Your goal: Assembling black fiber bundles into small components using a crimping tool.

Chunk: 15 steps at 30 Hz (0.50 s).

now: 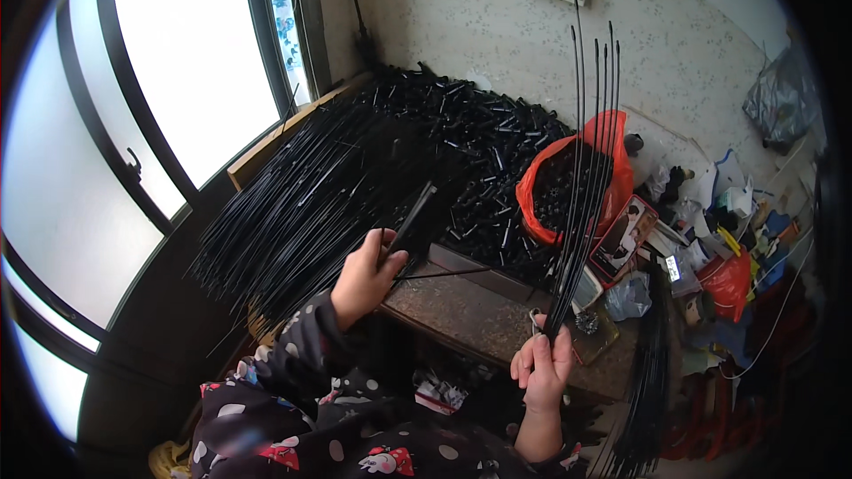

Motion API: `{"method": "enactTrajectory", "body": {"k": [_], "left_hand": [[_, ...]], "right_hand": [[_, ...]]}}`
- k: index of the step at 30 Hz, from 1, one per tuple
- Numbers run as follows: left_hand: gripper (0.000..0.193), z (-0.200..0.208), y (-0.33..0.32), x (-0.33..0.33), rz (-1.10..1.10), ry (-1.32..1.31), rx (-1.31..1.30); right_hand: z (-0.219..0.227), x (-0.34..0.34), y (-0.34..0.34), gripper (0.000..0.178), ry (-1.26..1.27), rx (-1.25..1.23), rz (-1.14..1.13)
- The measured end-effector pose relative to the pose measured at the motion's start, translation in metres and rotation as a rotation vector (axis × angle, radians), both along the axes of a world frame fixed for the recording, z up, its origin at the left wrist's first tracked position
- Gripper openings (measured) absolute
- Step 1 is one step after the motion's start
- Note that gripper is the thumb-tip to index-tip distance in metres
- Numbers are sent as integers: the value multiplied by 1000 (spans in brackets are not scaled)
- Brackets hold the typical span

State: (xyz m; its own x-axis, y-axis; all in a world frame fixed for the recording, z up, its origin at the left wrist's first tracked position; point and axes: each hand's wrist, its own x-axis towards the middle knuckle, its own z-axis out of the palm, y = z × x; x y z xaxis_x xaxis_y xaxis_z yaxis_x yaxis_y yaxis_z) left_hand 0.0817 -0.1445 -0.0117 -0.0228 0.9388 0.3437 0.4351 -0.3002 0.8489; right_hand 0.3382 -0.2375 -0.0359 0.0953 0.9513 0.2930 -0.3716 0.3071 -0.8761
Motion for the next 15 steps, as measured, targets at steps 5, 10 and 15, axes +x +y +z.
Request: {"method": "enactTrajectory", "body": {"k": [5, 10, 15], "left_hand": [[24, 122, -16, -38, -228, -11, -279], [20, 187, 20, -45, -49, 286, 54], [33, 159, 105, -68, 238, 646, 197]], "right_hand": [[5, -2, -8, 25, 27, -39, 12], [0, 4, -6, 25, 26, -44, -26], [3, -10, -5, 25, 5, -61, 14]]}}
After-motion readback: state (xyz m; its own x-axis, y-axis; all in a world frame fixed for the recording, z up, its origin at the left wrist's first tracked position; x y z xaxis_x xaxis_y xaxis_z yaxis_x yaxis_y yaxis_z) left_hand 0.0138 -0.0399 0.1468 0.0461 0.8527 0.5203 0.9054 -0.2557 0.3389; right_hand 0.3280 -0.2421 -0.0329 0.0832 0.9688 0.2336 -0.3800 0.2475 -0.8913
